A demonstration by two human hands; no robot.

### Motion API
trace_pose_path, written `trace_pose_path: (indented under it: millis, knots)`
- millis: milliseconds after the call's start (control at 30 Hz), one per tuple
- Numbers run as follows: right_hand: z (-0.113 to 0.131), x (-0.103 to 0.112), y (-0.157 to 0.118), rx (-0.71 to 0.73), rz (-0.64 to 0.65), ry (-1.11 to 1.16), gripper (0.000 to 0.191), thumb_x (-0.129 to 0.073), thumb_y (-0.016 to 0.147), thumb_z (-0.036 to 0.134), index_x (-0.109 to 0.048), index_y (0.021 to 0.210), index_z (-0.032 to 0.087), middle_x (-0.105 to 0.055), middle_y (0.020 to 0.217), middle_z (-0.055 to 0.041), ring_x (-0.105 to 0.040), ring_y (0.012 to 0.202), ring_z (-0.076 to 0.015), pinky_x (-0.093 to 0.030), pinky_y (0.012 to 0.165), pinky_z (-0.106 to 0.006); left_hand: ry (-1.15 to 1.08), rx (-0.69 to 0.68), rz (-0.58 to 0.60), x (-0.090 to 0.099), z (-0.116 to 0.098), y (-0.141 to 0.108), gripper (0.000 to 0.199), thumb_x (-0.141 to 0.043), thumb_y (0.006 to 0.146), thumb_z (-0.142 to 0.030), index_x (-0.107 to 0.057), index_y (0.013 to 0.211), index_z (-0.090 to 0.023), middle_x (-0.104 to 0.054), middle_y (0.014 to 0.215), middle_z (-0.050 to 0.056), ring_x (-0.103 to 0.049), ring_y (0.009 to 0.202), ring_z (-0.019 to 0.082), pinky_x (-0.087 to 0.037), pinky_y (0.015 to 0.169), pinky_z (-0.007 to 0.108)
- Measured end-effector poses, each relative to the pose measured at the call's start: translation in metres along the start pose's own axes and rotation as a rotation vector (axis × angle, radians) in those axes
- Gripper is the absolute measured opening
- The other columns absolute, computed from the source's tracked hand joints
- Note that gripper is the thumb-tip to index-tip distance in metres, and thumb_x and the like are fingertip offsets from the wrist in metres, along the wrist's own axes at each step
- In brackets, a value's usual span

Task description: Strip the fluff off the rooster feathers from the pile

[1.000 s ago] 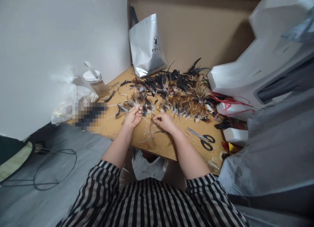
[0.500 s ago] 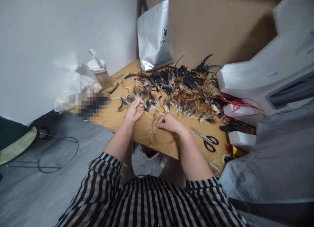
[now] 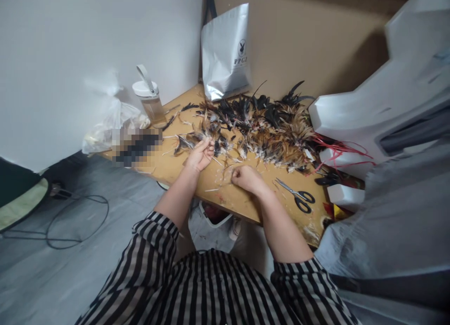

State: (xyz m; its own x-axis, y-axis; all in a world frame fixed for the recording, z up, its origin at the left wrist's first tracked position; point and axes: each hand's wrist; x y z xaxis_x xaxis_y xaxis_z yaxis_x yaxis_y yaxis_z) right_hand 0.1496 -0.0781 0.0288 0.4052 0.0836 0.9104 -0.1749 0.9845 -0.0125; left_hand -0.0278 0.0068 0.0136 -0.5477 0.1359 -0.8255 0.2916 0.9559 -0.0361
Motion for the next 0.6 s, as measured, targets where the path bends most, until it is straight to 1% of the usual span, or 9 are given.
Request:
trace_pose_path:
  millis: [100, 167, 233, 267, 300, 367, 467, 533, 600]
  knots:
    - [-0.01, 0.013, -0.005, -0.075, -0.028, -0.17, 0.01, -0.054, 0.062, 0.013, -0.062, 0.059, 0.018, -0.06, 0.06, -0.0053, -0.05, 0.054, -0.014, -0.029, 0.052, -0.024, -0.012, 0.008, 0.04, 0.001, 0.001, 0.0, 0.004, -0.058, 0.074, -0.014, -0.057, 0.078, -0.013, -0.055, 0.066, -0.001, -0.049, 0.05, 0.001, -0.037, 0.042, 0.009]
    - [-0.014, 0.022, -0.008, -0.107, -0.114, -0.253, 0.011, -0.053, 0.064, 0.013, -0.063, 0.067, 0.017, -0.061, 0.071, -0.0086, -0.052, 0.06, -0.0153, -0.031, 0.055, -0.025, -0.002, 0.01, 0.04, 0.001, 0.001, 0.0, 0.004, -0.058, 0.074, -0.015, -0.057, 0.078, -0.013, -0.056, 0.066, 0.0, -0.049, 0.051, 0.001, -0.037, 0.042, 0.009]
    - [-0.013, 0.028, -0.009, -0.081, -0.203, -0.265, 0.016, -0.054, 0.066, 0.015, -0.064, 0.077, 0.017, -0.061, 0.082, -0.0096, -0.053, 0.067, -0.0161, -0.032, 0.058, -0.025, 0.021, 0.012, 0.021, 0.0, 0.0, 0.0, 0.004, -0.058, 0.074, -0.015, -0.057, 0.078, -0.013, -0.056, 0.067, 0.0, -0.05, 0.051, 0.002, -0.037, 0.043, 0.009]
    - [-0.011, 0.03, -0.009, -0.05, -0.222, -0.237, 0.017, -0.054, 0.066, 0.017, -0.064, 0.08, 0.017, -0.06, 0.084, -0.0087, -0.053, 0.069, -0.0158, -0.032, 0.059, -0.024, 0.026, 0.011, 0.018, 0.0, 0.0, 0.0, 0.005, -0.058, 0.074, -0.015, -0.057, 0.078, -0.013, -0.056, 0.067, 0.0, -0.05, 0.051, 0.002, -0.037, 0.043, 0.009]
    - [-0.007, 0.03, -0.008, -0.014, -0.214, -0.19, 0.017, -0.055, 0.066, 0.018, -0.064, 0.08, 0.018, -0.061, 0.083, -0.0069, -0.053, 0.069, -0.015, -0.033, 0.059, -0.023, 0.023, 0.009, 0.022, -0.001, 0.0, 0.0, 0.005, -0.058, 0.074, -0.015, -0.057, 0.079, -0.013, -0.056, 0.067, 0.0, -0.05, 0.051, 0.002, -0.037, 0.043, 0.009]
    - [0.0, 0.027, -0.006, 0.028, -0.143, -0.076, 0.012, -0.055, 0.067, 0.024, -0.064, 0.072, 0.018, -0.061, 0.072, -0.003, -0.051, 0.063, -0.0127, -0.032, 0.056, -0.022, 0.0, 0.002, 0.05, -0.002, 0.0, -0.001, 0.006, -0.059, 0.074, -0.015, -0.057, 0.079, -0.013, -0.056, 0.067, 0.0, -0.05, 0.051, 0.001, -0.037, 0.043, 0.009]
    - [0.01, 0.016, 0.0, -0.018, -0.034, 0.019, 0.023, -0.055, 0.068, 0.036, -0.062, 0.057, 0.016, -0.054, 0.052, 0.0002, -0.044, 0.049, -0.01, -0.028, 0.05, -0.023, -0.023, -0.002, 0.073, -0.003, 0.001, -0.001, 0.007, -0.059, 0.073, -0.015, -0.056, 0.079, -0.013, -0.056, 0.067, 0.0, -0.05, 0.05, 0.001, -0.037, 0.042, 0.009]
    - [0.014, 0.008, 0.003, -0.059, -0.018, 0.033, 0.029, -0.056, 0.066, 0.042, -0.061, 0.053, 0.016, -0.05, 0.045, 0.0011, -0.04, 0.044, -0.0091, -0.026, 0.047, -0.024, -0.024, 0.006, 0.072, -0.003, 0.002, -0.002, 0.007, -0.059, 0.073, -0.015, -0.056, 0.079, -0.013, -0.056, 0.066, 0.0, -0.05, 0.05, 0.002, -0.037, 0.042, 0.009]
    - [0.016, 0.001, 0.005, -0.088, -0.03, 0.032, 0.027, -0.057, 0.064, 0.04, -0.061, 0.052, 0.017, -0.049, 0.044, 0.0015, -0.039, 0.043, -0.0087, -0.025, 0.046, -0.023, -0.031, 0.012, 0.081, -0.003, 0.003, -0.002, 0.007, -0.059, 0.073, -0.014, -0.056, 0.079, -0.013, -0.056, 0.066, 0.0, -0.051, 0.05, 0.002, -0.037, 0.042, 0.009]
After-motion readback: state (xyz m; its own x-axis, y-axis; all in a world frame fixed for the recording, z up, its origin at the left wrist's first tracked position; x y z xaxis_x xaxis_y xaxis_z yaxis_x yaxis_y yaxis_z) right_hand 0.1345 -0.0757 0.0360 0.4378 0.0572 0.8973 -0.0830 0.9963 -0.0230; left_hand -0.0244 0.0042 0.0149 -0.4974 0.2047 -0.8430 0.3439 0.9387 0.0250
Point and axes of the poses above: each hand's wrist, its own y-axis towards the middle knuckle, its own x-axis out of the back of the hand, z = x × y
